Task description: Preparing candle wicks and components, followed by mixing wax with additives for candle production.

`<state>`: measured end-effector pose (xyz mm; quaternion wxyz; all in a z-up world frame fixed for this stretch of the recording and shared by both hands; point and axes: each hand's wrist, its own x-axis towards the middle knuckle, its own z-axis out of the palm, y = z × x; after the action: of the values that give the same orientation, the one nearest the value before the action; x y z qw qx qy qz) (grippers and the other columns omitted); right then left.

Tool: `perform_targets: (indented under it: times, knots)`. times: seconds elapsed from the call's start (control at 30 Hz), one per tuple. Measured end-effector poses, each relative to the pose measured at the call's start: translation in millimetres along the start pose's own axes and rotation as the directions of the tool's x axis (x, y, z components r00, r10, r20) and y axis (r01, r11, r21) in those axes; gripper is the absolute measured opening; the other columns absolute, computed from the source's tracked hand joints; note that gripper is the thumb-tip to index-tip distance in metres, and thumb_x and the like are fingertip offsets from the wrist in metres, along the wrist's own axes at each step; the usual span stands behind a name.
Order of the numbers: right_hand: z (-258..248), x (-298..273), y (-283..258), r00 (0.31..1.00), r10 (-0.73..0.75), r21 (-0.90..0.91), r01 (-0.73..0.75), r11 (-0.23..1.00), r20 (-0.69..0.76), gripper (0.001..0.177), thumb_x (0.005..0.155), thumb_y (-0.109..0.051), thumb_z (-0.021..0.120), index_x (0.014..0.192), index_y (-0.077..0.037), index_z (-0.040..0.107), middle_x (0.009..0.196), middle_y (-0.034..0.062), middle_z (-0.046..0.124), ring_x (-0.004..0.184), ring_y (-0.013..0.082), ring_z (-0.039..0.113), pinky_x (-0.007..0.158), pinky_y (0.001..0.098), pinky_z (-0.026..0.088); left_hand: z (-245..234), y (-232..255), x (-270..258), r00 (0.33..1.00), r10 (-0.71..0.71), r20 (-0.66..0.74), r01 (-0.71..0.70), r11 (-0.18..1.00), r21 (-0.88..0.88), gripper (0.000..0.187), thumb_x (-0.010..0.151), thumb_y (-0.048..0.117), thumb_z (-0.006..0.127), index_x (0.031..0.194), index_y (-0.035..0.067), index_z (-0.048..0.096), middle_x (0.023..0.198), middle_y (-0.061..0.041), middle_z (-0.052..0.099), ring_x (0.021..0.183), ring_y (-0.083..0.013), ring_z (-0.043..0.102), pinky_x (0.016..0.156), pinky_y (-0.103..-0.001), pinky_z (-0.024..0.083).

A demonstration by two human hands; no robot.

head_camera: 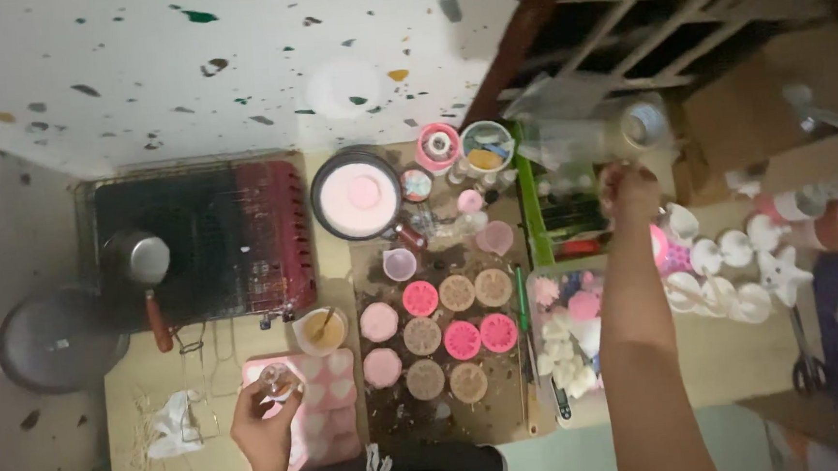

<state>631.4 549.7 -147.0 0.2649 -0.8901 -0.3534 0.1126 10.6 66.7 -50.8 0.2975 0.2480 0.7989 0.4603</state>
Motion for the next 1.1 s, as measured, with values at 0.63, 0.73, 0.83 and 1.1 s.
perform_targets:
  times: [0.63,0.73,0.83,1.1]
  knots:
    - [6.7,20.8,3.2,0.769,-0.285,0.684,-0.255,0.684,0.572,0.017,0.099,-0.011,0.068,0.109,0.001,0.060,0.089,0.0122,0.069,0.081,0.0229,0.063,0.061,0.0327,0.049,-17.1,-19.5,-13.5,0.994,0.031,-0.107,-0.031,1.000,0.002,0.044,0.070,0.012,0.088,0.108,0.001,0.070,0.100,-0.008,0.075,0.093,-0.0168,0.072,0.079,-0.032,0.057]
    - [-24.6,-6.4,-28.3,0.721,-0.391,0.347,0.220,0.912,0.572,0.022,0.101,-0.013,0.067,0.120,-0.001,0.067,0.104,0.0196,0.075,0.093,0.0298,0.069,0.073,0.0369,0.052,-17.0,-16.6,-20.0,0.994,-0.009,-0.112,0.010,1.000,0.004,0.042,0.071,0.013,0.088,0.107,0.001,0.070,0.099,-0.007,0.076,0.092,-0.0160,0.073,0.077,-0.032,0.057]
    - [12.4,27.6,-11.8,0.712,-0.369,0.370,0.163,0.914,0.597,0.024,0.104,-0.010,0.064,0.122,0.007,0.064,0.112,0.0241,0.071,0.095,0.0325,0.070,0.079,0.0399,0.055,-12.8,-10.4,-19.3,0.992,-0.023,-0.123,0.023,1.000,0.002,0.042,0.072,0.013,0.087,0.108,0.001,0.070,0.099,-0.008,0.077,0.091,-0.0161,0.073,0.077,-0.031,0.057]
    - [-107.3,-154.6,-97.8,0.912,-0.400,0.563,0.377,0.736,-0.088,0.019,0.106,-0.008,0.058,0.113,0.007,0.067,0.082,0.0122,0.071,0.072,0.0176,0.070,0.064,0.0280,0.054,-2.8,-7.9,-20.1,0.992,-0.048,-0.119,0.036,0.994,-0.101,0.042,0.075,0.010,0.084,0.112,0.001,0.068,0.101,-0.007,0.077,0.093,-0.0158,0.073,0.077,-0.032,0.058]
